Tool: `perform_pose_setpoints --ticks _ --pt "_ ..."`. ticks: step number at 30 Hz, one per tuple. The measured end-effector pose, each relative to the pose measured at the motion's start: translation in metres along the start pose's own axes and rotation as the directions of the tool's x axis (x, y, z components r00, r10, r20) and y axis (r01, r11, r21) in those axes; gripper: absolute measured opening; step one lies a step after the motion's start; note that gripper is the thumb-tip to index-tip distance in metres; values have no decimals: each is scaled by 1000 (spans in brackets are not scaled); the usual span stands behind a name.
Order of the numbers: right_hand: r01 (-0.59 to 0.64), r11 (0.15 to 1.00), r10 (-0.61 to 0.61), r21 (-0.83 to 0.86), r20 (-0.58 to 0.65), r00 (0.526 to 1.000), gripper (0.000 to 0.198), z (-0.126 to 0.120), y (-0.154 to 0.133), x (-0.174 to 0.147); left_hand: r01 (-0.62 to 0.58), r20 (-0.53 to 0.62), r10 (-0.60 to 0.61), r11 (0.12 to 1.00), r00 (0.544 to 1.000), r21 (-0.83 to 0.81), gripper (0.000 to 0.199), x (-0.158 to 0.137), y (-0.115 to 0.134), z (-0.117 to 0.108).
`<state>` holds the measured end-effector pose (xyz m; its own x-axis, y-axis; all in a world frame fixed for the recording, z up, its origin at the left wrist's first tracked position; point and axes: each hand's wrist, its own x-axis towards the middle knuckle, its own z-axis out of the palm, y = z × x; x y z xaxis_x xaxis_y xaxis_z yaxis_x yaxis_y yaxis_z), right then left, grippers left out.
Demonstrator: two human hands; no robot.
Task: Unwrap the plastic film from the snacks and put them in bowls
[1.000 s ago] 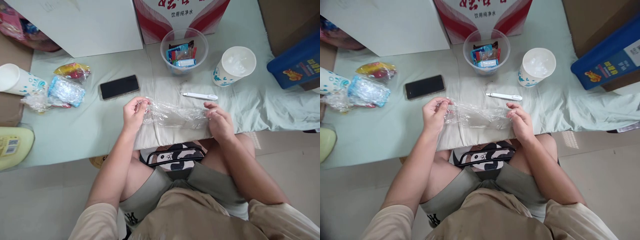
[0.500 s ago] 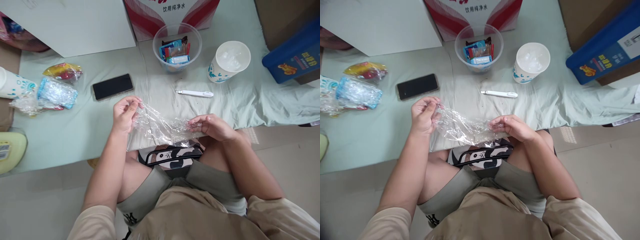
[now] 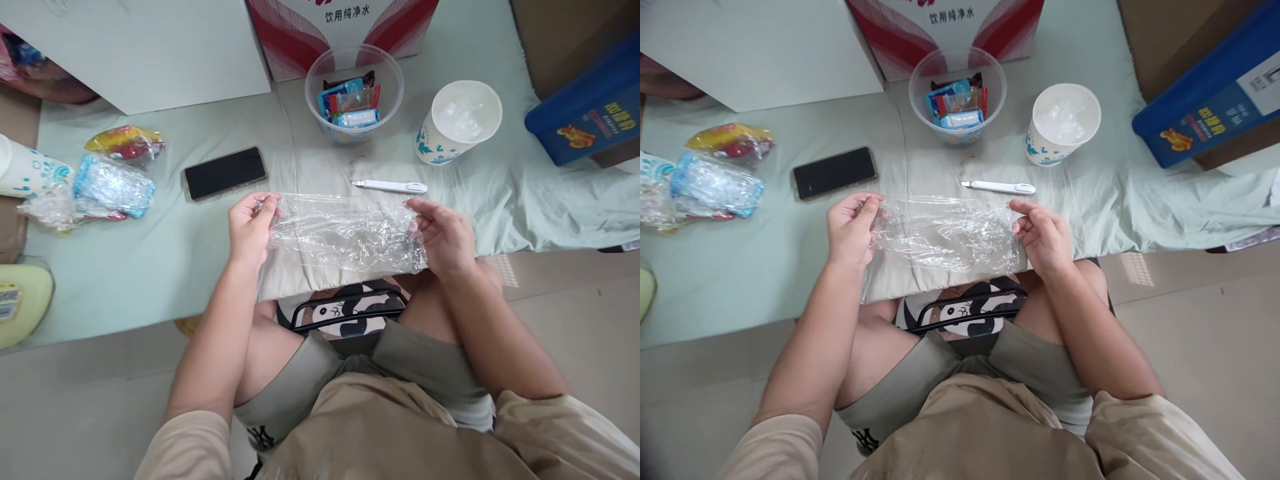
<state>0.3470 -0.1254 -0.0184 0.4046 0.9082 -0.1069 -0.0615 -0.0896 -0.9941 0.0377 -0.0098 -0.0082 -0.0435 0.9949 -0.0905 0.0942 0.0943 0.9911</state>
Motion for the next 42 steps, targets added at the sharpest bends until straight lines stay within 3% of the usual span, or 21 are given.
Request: perform_pose_setpoints --ticks 3,6,9,14,18,20,24,26,29,33,35,39,42 --pt "48 987 -61 -150 -85 994 28 -1 2 0 56 38 -57 998 998 34 17 -3 1 7" --pt "146 925 -205 -352 -134 970 22 -2 -1 -5 31 55 -36 996 998 80 7 -5 0 11" --pt "229 840 -293 -493 -56 954 23 1 -5 -9 -11 57 5 994 998 107 4 -4 -5 11" --pt "270 669 -285 -693 96 954 36 7 1 -8 -56 93 43 987 995 150 9 -2 -10 9" --pt "296 542 -299 -786 149 943 30 9 5 -4 -26 99 7 983 995 184 12 -3 -8 9" --pt "292 557 -286 -777 151 946 23 9 3 -3 1 94 -19 981 995 194 14 -4 -5 9" --pt "190 703 -204 -686 62 977 14 8 -2 -2 17 120 -38 985 992 173 11 -6 -1 8" --pt "175 745 -229 -644 1 974 12 7 -3 -2 23 144 -45 988 989 151 10 -7 0 8" --pt "226 763 -315 -606 -43 948 10 6 0 -1 44 145 -63 991 987 127 8 -9 1 11" --pt "235 801 -324 -551 -67 944 11 9 3 -1 57 100 -67 993 993 102 6 -10 0 14" --pt "215 828 -302 -518 -89 949 10 11 2 -2 60 95 -69 994 993 95 5 -10 -1 15" --pt "141 846 -211 -515 -81 974 34 11 -4 -4 57 94 -68 992 993 113 5 -9 -5 13" --pt "130 834 -181 -536 -44 982 33 10 -5 -4 31 104 -45 991 994 132 6 -9 -6 12"
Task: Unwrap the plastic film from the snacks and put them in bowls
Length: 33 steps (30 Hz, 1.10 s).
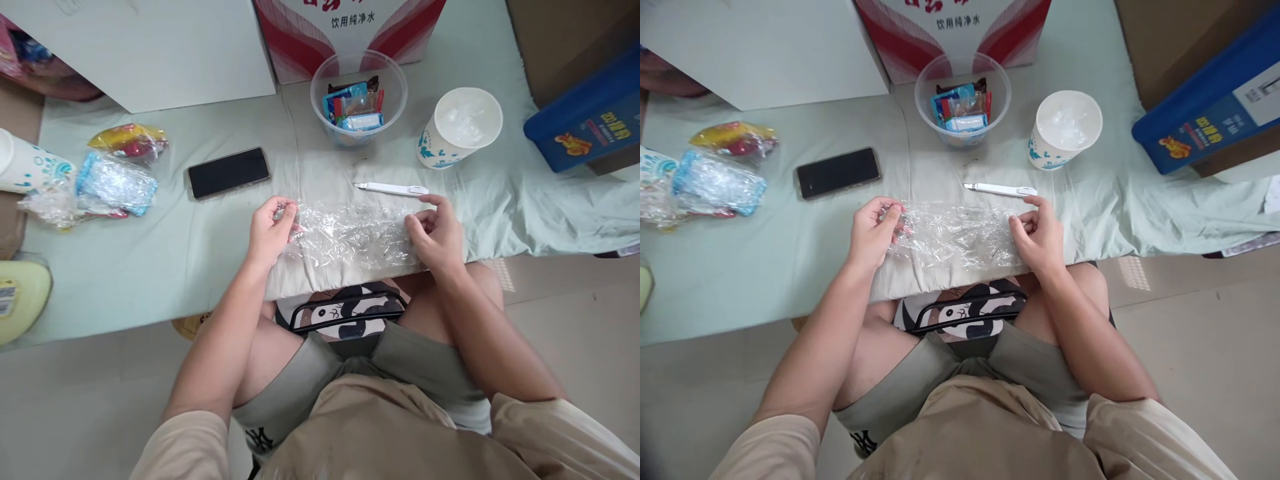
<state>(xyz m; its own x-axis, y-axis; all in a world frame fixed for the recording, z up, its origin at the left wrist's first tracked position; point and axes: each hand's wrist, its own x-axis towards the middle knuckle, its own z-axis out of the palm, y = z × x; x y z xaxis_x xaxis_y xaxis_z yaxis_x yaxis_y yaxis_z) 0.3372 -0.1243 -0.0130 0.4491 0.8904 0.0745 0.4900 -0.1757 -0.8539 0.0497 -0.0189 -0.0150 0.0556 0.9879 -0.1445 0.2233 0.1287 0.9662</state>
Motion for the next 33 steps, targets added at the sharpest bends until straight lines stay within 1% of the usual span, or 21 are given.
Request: perform_pose_setpoints --ticks 2,4,6,8,12,16,18,20,22,25,30,33 --pt "11 999 -11 54 1 1000 24 0 2 1 -7 6 7 1000 1000 15 6 0 0 0" --pt "29 993 -26 112 -26 999 17 1 3 1 2 13 -2 1000 1000 26 6 -1 1 0" --pt "29 991 -22 132 -54 998 14 2 4 1 21 26 -22 999 999 27 8 -2 2 0" --pt "-3 993 10 119 -58 998 14 1 2 0 30 42 -30 999 999 17 10 -2 3 0" --pt "-63 995 65 80 -18 998 18 -3 -5 0 17 68 -16 1000 998 -8 18 -2 5 0" --pt "-86 989 76 123 79 994 24 -11 -14 12 72 60 -68 995 996 -69 17 -2 9 0" --pt "-81 990 69 119 99 993 22 -12 -17 22 97 51 -93 990 994 -99 16 -3 11 0" --pt "-57 997 53 55 72 996 20 -10 -19 31 112 47 -107 987 993 -113 15 -4 13 1" --pt "-23 999 24 -48 26 999 19 -5 -18 38 115 47 -111 987 993 -109 15 -6 14 1" --pt "31 988 -34 -151 -16 999 21 5 -11 41 117 57 -112 989 992 -91 15 -8 14 2" --pt "131 953 -140 -272 -13 990 26 14 3 42 116 91 -104 985 990 -131 27 -5 13 -4" --pt "169 917 -182 -361 -2 983 25 16 5 44 114 160 -90 982 983 -153 35 -1 13 -12"
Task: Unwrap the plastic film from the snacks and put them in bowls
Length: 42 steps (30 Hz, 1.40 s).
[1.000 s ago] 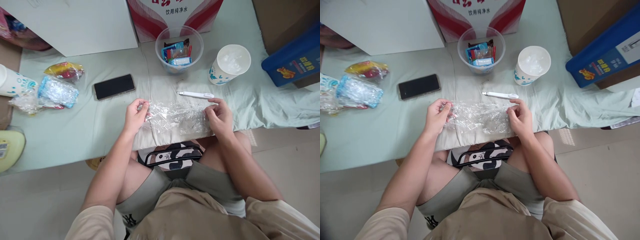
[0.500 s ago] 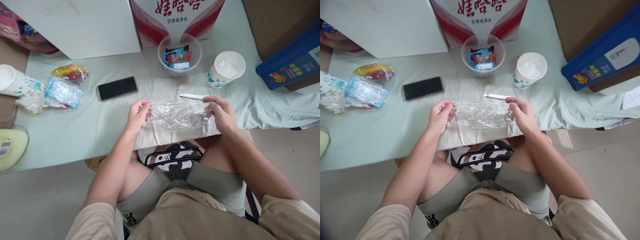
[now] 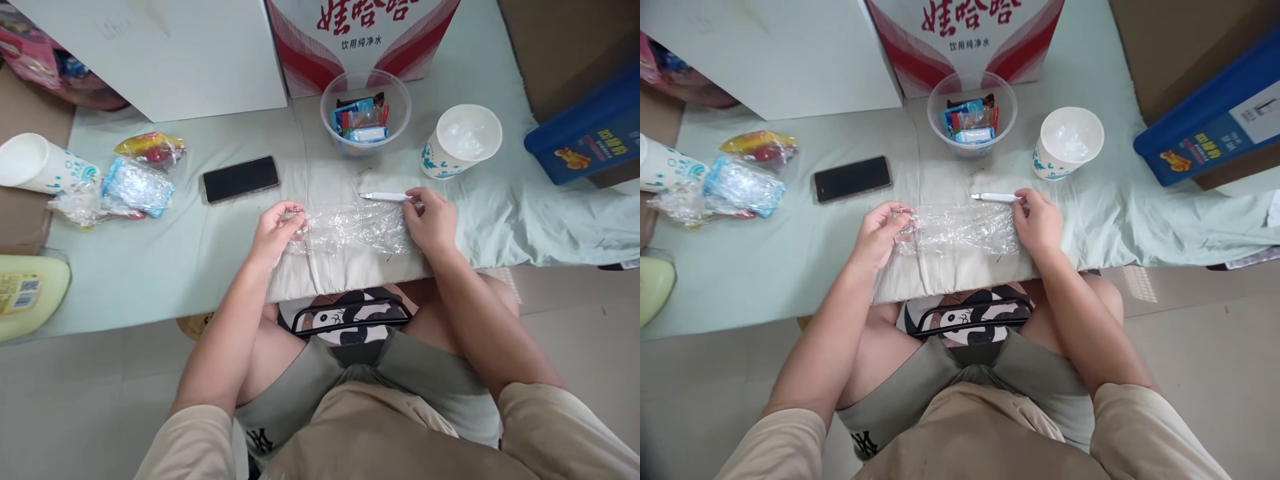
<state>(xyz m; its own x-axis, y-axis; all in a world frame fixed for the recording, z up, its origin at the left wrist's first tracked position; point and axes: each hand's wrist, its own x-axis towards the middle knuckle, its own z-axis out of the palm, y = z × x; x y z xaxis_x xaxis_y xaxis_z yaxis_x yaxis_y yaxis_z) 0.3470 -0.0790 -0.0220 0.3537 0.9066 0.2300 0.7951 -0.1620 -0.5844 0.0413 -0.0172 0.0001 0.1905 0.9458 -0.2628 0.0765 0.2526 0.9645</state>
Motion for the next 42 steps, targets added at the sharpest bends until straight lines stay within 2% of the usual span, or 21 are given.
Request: perform_pose_setpoints --ticks 2,4,9,15,18,20,21,23,25,26,27,29,30,31,32,33,34,38,42 --pt "20 999 -20 -48 -8 1000 23 1 -1 0 -20 14 19 1000 1000 22 34 2 -1 -4" --pt "25 996 -26 -87 -14 1000 22 2 -2 0 -64 -30 67 995 997 78 28 4 -4 -7" --pt "26 986 -26 -162 0 1000 22 4 -7 -3 -158 -120 183 968 976 196 4 6 -9 -5" --pt "78 984 -58 -163 122 991 34 -3 -10 -11 -231 -130 261 950 956 209 13 9 -5 -6" --pt "147 988 -124 -51 310 943 36 -19 -4 -14 -224 -100 247 954 964 198 14 12 -4 -8" --pt "117 991 -136 71 432 891 35 -33 3 -12 -166 -58 179 969 982 182 16 14 -3 -9" --pt "79 989 -125 122 441 889 34 -39 5 -10 -136 -25 142 976 990 168 18 14 -2 -8" --pt "18 978 -94 207 364 927 34 -45 5 -3 -94 62 86 987 994 132 19 14 -1 -5" --pt "25 945 -127 326 295 947 38 -40 -4 2 -71 169 53 992 984 105 20 12 1 2" --pt "41 912 -183 409 314 931 44 -33 -12 3 -66 220 44 993 974 95 20 11 2 6" --pt "45 864 -259 501 365 894 53 -25 -21 3 -65 270 39 994 962 86 21 8 3 11" --pt "-12 775 -393 631 498 773 68 -8 -42 -1 -74 358 44 995 933 70 22 4 5 19" --pt "-58 760 -425 647 564 708 65 -1 -51 -4 -85 393 51 994 918 70 23 2 6 22" --pt "-99 769 -432 632 627 648 52 4 -60 -7 -102 417 61 992 907 77 25 0 7 24" --pt "-126 787 -419 603 675 608 39 8 -66 -10 -121 430 73 989 900 85 28 -1 8 25" --pt "-143 806 -395 574 702 593 31 10 -70 -13 -140 429 89 986 899 89 33 -1 8 24" --pt "-155 819 -364 552 710 603 30 10 -73 -16 -157 414 108 984 904 86 40 0 8 23" --pt "-266 782 -214 564 643 736 31 9 -71 -20 -147 330 109 985 938 93 62 5 6 15" --pt "-371 709 -112 599 616 780 32 14 -66 -20 -108 185 78 982 980 156 47 12 1 13"
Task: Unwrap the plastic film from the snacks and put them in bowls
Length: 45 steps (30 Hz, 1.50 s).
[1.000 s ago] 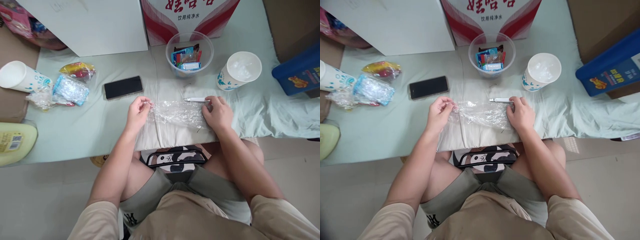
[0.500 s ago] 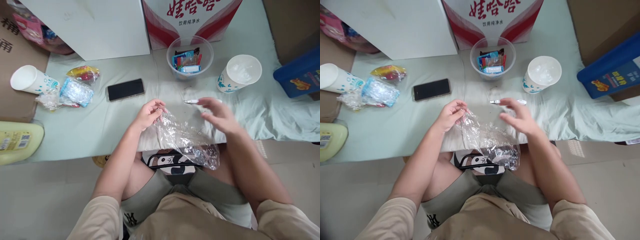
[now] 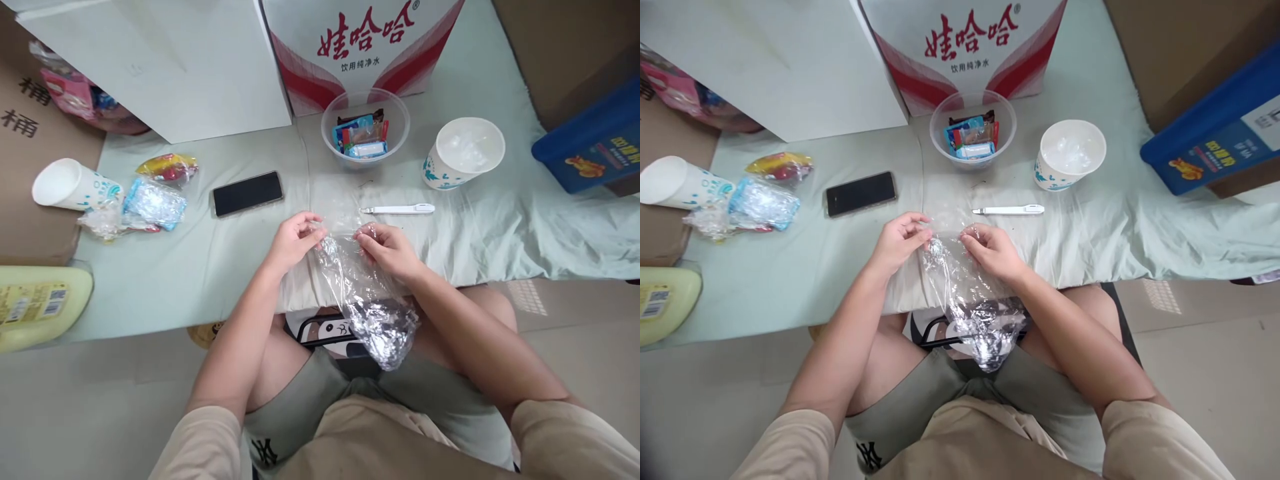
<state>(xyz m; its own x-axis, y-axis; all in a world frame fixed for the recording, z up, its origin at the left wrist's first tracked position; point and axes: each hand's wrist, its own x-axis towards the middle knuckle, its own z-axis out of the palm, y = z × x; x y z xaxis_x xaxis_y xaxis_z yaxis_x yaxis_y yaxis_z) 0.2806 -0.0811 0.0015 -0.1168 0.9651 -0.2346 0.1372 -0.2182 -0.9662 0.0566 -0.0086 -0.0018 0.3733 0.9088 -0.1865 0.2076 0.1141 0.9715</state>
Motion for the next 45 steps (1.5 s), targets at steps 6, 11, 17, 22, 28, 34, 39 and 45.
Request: perform_pose_setpoints --ticks 6,11,17,22,28,34,39,45 --pt "-11 992 11 128 -3 1000 39 6 3 0 -108 -151 61 938 987 -328 59 1 2 -1" --pt "35 982 -21 186 -73 997 38 11 6 1 189 153 -121 783 981 -593 68 -11 8 15" --pt "46 943 2 330 -141 990 43 5 11 4 213 136 -173 902 975 -376 49 -18 9 26" --pt "21 899 58 438 -166 984 49 2 14 6 207 180 -169 953 969 -220 46 -18 6 25" --pt "39 921 64 388 -248 967 53 0 18 7 214 147 -192 966 970 -147 49 -18 8 27" --pt "185 964 -114 191 -331 937 59 -7 16 2 218 48 -213 965 976 -142 47 -15 10 24" --pt "163 986 -161 -26 -352 922 16 -9 15 3 224 71 -217 968 974 -116 43 -16 9 22" --pt "189 981 -193 -49 -414 889 10 -8 9 1 232 110 -220 967 969 -109 51 -16 7 21"
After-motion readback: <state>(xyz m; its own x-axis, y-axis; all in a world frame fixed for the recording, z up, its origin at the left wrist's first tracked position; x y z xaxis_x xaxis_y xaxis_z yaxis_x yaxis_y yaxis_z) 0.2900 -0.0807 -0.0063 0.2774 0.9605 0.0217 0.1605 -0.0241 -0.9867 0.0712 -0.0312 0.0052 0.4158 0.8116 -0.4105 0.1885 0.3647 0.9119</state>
